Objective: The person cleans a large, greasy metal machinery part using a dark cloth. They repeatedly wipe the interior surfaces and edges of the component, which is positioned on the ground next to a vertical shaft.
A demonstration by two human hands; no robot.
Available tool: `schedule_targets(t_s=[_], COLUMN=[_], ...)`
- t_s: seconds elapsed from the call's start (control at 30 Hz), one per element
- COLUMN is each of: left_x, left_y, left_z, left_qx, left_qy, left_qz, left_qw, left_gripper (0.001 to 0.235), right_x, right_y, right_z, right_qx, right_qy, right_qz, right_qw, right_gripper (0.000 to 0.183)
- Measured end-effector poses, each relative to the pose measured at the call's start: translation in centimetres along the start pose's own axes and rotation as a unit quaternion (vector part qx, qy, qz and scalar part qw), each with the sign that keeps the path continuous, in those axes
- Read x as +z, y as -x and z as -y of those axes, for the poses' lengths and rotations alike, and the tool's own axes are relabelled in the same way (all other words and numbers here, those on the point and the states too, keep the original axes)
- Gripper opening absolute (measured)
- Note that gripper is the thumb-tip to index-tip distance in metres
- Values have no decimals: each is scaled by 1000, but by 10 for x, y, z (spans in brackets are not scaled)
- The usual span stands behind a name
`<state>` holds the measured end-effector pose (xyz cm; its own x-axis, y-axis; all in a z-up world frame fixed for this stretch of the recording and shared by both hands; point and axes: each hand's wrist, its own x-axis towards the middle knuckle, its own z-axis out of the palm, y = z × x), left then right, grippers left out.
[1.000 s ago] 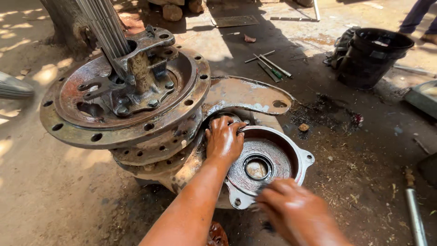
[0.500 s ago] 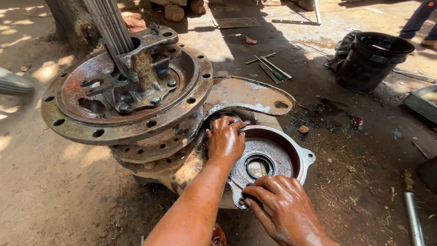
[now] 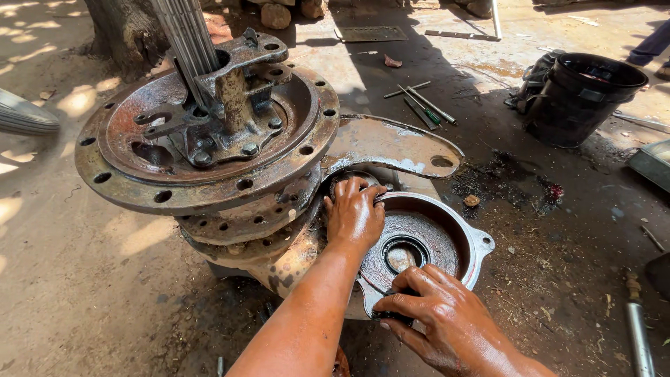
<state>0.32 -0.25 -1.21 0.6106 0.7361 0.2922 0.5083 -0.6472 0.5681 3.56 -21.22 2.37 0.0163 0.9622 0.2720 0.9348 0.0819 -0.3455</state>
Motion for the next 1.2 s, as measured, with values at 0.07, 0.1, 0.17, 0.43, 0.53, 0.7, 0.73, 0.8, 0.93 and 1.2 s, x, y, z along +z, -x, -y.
schedule_targets(t_s=[0.07,0.1,0.17,0.43,0.53,0.7,0.73,0.8,0.93,1.2], left_x=[0,0,-1,-1,-2,-2,-2,-3,-2,1], left_y=[4,3,0,0,0,0,-1,-1,0,0], left_z=[2,1,-1,-2,-1,-3,-5,-5,-3,-1], left_qx=[-5,-3,-3,-18,-14,-19,-18,-19,-16,-11], left_qy=[-6,-8,-9,-15,-17,-16,-18,-20,-13,-27], left_qz=[1,0,2,18,15,20,18,20,12,16], left_qw=[1000,1000,1000,1000,1000,999,1000,999,1000,999], left_gripper=[33,33,33,35,34,33,34,34,34,36], right_x=[-7,-11,-18,-24,-22,-18,-18,-14,-6,-10], right_y=[-1,-3,-9,-27,-17,12,15,20,25,42], right_z=[7,9,13,30,16,-24,-29,-30,-23,-36], right_qx=[4,10,22,148,110,-37,-24,9,-16,11], right_qy=[-15,-15,-14,-7,-58,-146,-142,-139,-90,7], right_qz=[1,31,92,153,150,121,123,124,40,-18], right_qw=[1000,999,995,977,981,981,982,982,995,1000], right_gripper=[23,22,20,19,20,16,15,15,23,29])
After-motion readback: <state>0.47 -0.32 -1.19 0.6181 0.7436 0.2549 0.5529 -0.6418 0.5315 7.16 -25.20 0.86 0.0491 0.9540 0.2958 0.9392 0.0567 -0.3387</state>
